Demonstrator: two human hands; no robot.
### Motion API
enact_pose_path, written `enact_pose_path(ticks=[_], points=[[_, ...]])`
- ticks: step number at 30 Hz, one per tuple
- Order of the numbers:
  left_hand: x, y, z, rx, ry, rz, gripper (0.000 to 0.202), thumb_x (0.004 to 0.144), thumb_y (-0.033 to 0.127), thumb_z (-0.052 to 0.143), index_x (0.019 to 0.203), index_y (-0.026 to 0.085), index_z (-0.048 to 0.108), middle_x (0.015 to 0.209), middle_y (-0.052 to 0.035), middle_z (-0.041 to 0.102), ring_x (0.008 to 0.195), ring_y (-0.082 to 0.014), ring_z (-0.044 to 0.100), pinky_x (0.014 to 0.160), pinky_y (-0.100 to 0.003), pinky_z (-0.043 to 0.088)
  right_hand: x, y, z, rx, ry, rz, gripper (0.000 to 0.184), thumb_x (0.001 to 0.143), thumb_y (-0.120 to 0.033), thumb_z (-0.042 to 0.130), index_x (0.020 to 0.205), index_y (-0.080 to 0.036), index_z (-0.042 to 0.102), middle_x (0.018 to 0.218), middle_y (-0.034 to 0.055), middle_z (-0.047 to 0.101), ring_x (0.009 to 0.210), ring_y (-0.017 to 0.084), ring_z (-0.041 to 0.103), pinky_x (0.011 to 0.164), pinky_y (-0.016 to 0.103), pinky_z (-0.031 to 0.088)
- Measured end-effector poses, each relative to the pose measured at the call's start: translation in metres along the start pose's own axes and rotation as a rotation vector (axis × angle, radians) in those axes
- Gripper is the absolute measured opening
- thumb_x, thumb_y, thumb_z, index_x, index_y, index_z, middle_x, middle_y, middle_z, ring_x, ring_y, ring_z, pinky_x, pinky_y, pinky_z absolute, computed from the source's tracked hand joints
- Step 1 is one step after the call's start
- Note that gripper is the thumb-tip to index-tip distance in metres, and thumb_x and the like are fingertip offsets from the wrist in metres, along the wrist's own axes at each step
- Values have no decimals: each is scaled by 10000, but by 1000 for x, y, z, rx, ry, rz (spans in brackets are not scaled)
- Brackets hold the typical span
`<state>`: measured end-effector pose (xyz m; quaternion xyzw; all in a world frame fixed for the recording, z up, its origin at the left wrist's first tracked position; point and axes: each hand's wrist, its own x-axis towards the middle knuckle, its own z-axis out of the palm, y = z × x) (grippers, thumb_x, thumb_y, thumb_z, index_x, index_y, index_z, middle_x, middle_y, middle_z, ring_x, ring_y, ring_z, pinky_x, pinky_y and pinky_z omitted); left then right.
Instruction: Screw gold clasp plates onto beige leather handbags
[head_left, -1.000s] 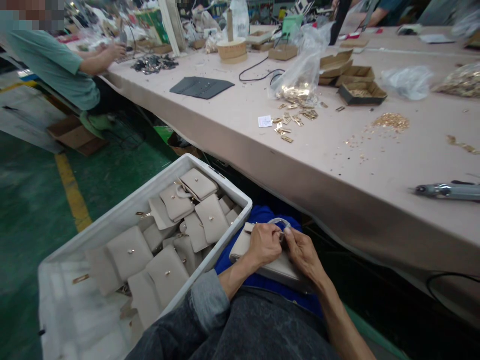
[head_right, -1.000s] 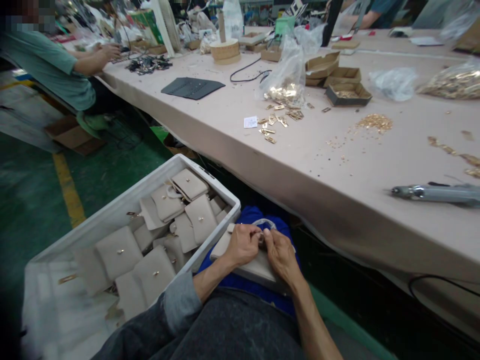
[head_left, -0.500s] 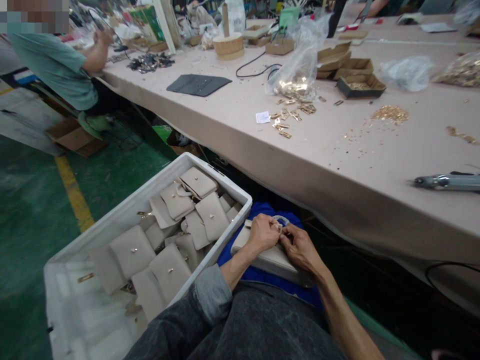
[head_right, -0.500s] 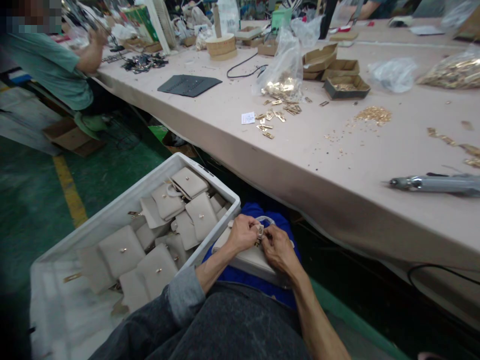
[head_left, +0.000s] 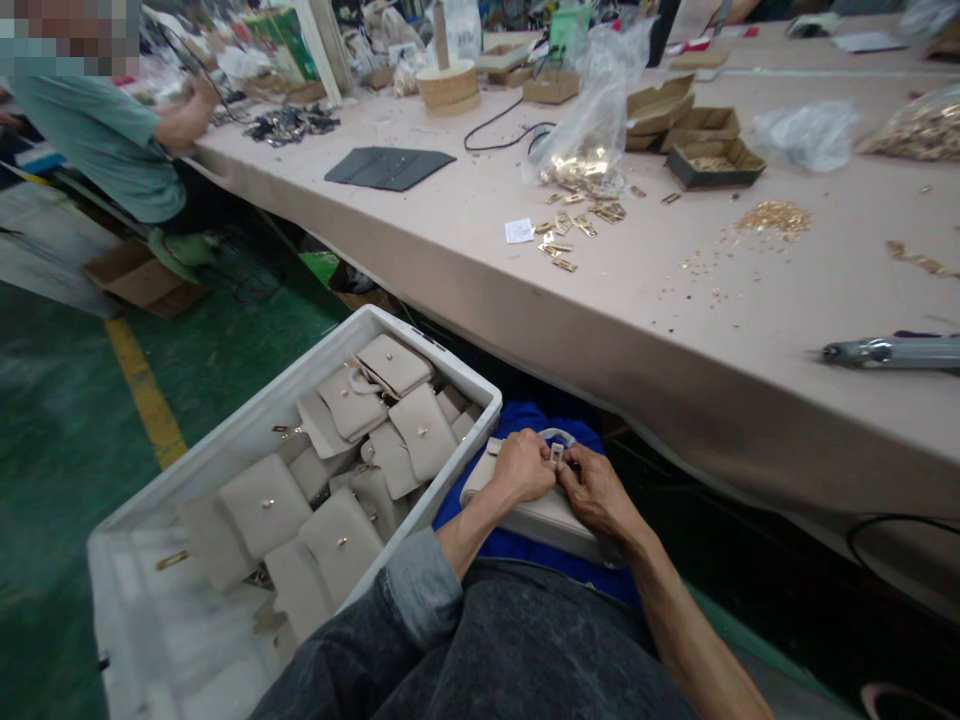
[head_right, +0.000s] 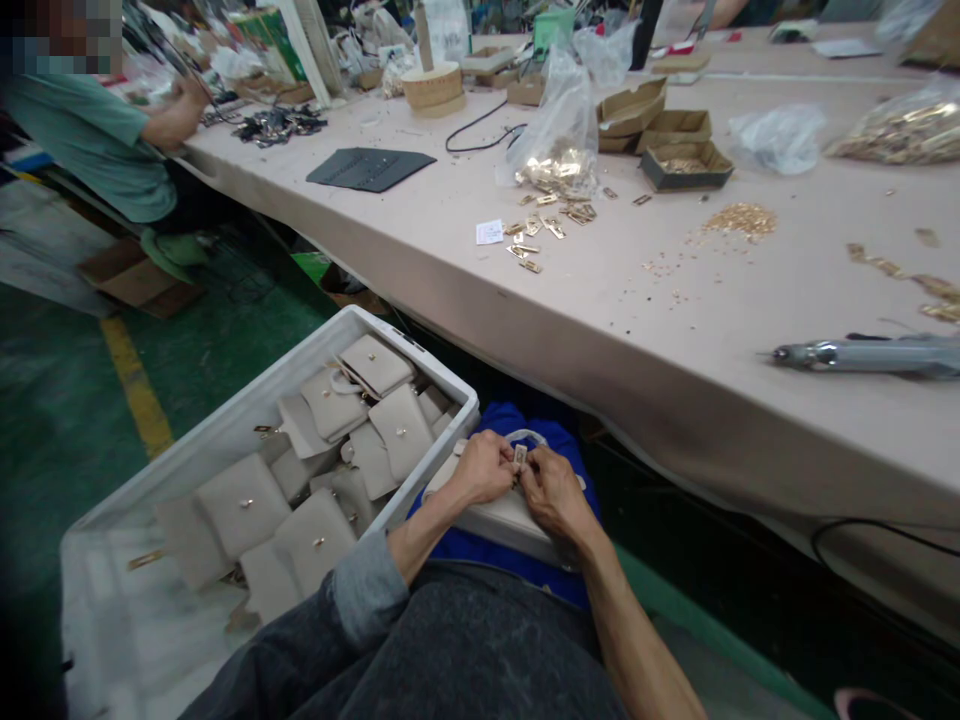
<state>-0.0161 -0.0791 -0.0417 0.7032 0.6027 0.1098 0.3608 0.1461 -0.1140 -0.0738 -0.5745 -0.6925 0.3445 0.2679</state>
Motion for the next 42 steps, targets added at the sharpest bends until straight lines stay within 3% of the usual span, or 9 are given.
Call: enact_pose_path(ticks=[5, 12, 30, 37, 42], points=[[1, 1, 3, 135, -21, 32, 90, 732, 217, 723, 730, 174, 801, 807, -137, 801, 834, -297, 755, 770, -324, 568, -1, 4, 2, -11, -25, -1, 217, 926, -300, 474, 760, -206, 576, 753, 38, 581, 691, 187, 520, 657, 310, 333], [5, -7, 3, 112, -59, 71, 110, 785, 241, 713, 736, 190, 798, 809, -103, 803, 828, -271, 753, 753, -299, 557, -1, 4, 2, -11, -14, -8, 206, 911, -285, 486, 752, -203, 588, 724, 30, 568, 685, 184, 506, 650, 313, 324], [3, -5, 7, 123, -60, 49, 147, 740, 160, 667, 770, 172, 810, 829, -128, 809, 834, -281, 755, 789, -311, 571, -3, 0, -3, 17, -72, 69, 126, 857, -264, 532, 762, -201, 588, 711, 15, 589, 651, 173, 519, 618, 293, 337], [3, -5, 9, 117, -47, 52, 146, 732, 168, 673, 775, 179, 812, 839, -124, 810, 846, -281, 751, 824, -319, 575, -4, 0, -2, 9, -22, 26, 152, 843, -295, 533, 731, -208, 587, 708, 21, 594, 652, 177, 528, 625, 299, 362], [2, -4, 7, 106, -55, 52, 158, 722, 146, 672, 780, 182, 815, 835, -113, 810, 841, -275, 752, 820, -311, 577, -3, 0, -2, 27, 1, 76, 157, 807, -298, 556, 694, -209, 618, 690, 22, 614, 640, 178, 536, 614, 297, 365]])
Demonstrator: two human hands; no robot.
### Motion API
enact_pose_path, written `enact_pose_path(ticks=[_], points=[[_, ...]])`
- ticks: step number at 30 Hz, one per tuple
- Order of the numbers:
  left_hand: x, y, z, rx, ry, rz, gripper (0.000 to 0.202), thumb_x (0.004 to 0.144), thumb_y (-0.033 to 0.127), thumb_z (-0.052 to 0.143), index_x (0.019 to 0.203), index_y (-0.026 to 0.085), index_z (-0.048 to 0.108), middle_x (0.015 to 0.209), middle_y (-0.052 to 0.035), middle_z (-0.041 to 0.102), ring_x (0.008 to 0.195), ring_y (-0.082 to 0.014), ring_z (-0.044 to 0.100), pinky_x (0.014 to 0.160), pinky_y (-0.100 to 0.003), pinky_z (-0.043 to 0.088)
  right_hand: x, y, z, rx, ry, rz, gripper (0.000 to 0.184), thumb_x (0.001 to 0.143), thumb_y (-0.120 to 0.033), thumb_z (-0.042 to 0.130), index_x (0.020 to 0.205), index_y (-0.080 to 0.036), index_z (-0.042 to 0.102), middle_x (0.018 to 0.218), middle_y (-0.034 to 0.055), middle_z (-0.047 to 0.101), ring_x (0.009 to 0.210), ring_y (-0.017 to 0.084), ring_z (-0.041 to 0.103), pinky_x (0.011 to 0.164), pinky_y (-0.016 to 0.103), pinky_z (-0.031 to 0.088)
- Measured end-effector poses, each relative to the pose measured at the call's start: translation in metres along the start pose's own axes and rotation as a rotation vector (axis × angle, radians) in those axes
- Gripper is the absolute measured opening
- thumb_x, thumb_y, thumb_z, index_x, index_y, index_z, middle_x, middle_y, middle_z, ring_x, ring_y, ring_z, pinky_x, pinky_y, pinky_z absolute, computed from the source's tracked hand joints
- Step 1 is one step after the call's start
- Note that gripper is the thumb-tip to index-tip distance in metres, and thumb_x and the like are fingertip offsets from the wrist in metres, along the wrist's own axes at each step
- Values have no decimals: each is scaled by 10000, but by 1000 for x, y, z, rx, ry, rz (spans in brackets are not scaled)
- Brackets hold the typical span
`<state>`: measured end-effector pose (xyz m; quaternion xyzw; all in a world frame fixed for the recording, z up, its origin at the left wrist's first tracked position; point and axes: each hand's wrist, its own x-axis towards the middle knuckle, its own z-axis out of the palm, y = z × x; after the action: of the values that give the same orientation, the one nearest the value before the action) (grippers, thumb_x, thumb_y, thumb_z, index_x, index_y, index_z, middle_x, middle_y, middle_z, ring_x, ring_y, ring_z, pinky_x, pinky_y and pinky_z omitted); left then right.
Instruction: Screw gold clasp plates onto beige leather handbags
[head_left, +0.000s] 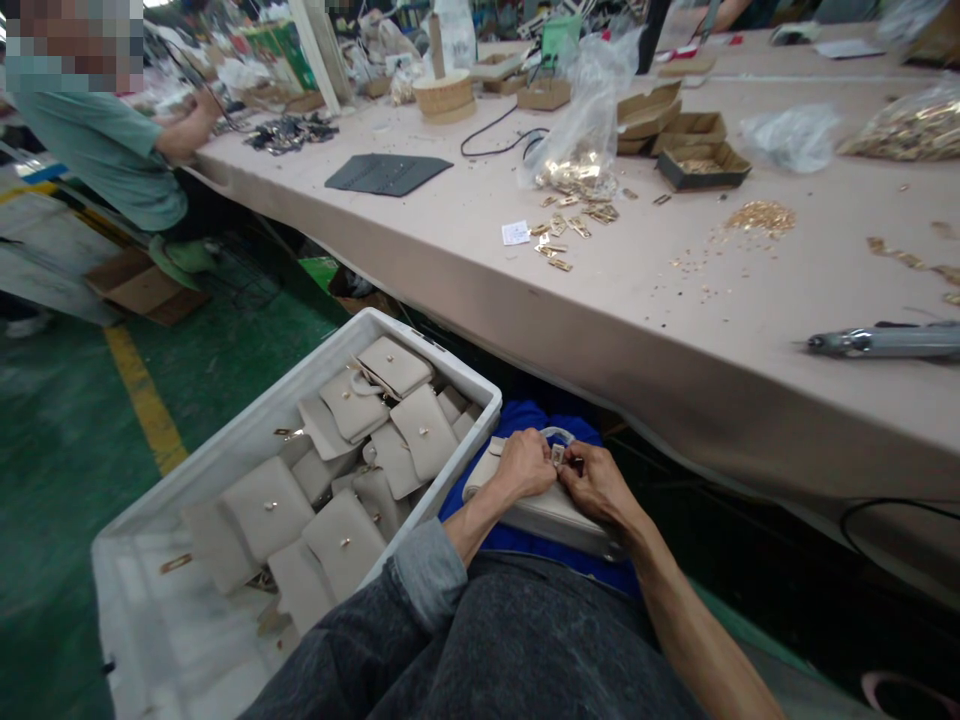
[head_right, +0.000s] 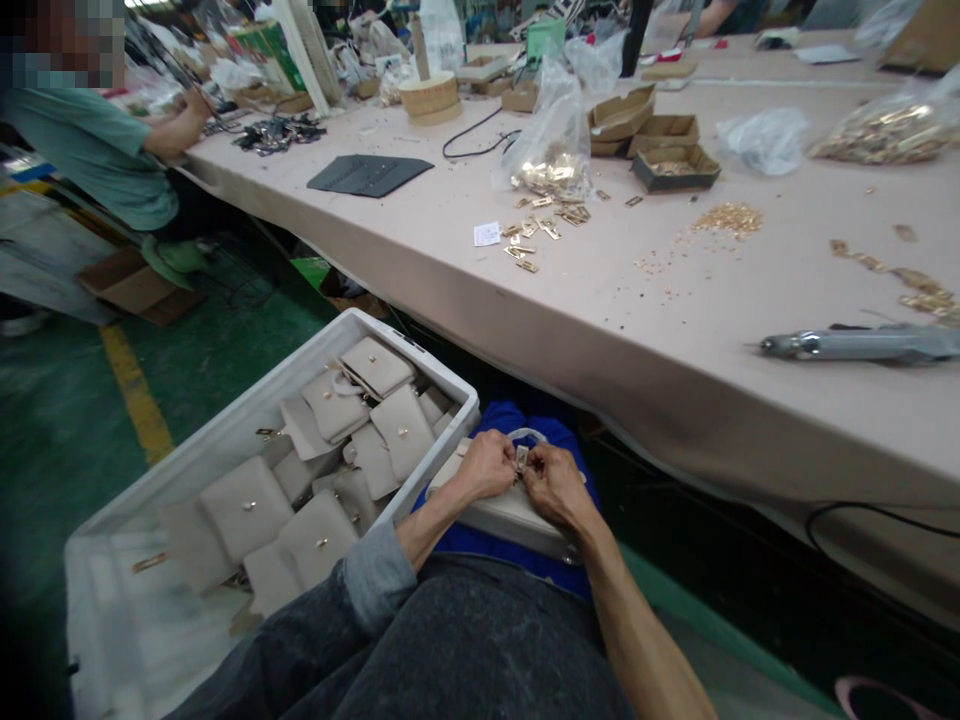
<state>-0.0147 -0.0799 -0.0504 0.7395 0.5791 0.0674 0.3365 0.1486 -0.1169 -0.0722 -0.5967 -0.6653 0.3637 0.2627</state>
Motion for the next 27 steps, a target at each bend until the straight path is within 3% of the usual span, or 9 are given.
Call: enact_pose_path(ticks=[5, 9, 14, 17, 21, 27], points=[[0, 0, -1, -10, -6, 6, 165, 731, 137, 668, 786, 178, 818, 812, -104, 802, 825, -270, 752, 803, -300, 571, 0, 3, 0, 10, -6, 47, 192, 834, -355, 590, 739, -207, 669, 699, 16, 634, 650, 178, 546, 611, 285, 362], [0, 0, 0, -12, -8, 7, 148, 774, 182, 669, 756, 182, 816, 806, -117, 800, 822, -278, 750, 797, -308, 566, 1, 3, -2, 28, -23, 105, 394, 881, -495, 602, 618, -204, 579, 567, -8, 516, 574, 152, 462, 561, 276, 307], [1, 0, 0, -37, 8, 0, 168, 799, 186, 652, 769, 190, 818, 787, -95, 794, 797, -259, 742, 788, -306, 566, 1, -3, -7, 274, -136, 201, 501, 946, -635, 515, 733, -194, 619, 530, -16, 515, 495, 143, 445, 502, 267, 308], [-1, 1, -1, -54, 24, 26, 153, 810, 189, 654, 786, 194, 805, 789, -77, 782, 815, -255, 735, 817, -315, 564, 1, -3, -8, 273, -80, 164, 529, 952, -654, 505, 712, -195, 612, 508, -19, 486, 484, 141, 427, 494, 269, 300], [-5, 3, -3, -132, 65, 75, 111, 836, 226, 695, 918, 191, 761, 949, -77, 789, 920, -253, 730, 862, -325, 562, 2, -1, -7, 272, -22, 158, 542, 959, -648, 503, 695, -192, 630, 504, -13, 493, 478, 139, 426, 500, 272, 306], [8, 5, 0, -332, -70, 26, 145, 845, 152, 715, 988, 172, 702, 880, -59, 793, 756, -198, 750, 653, -243, 564, 3, 0, -4, 274, 75, 265, 560, 899, -704, 543, 692, -194, 649, 493, 24, 555, 447, 159, 467, 477, 284, 325]])
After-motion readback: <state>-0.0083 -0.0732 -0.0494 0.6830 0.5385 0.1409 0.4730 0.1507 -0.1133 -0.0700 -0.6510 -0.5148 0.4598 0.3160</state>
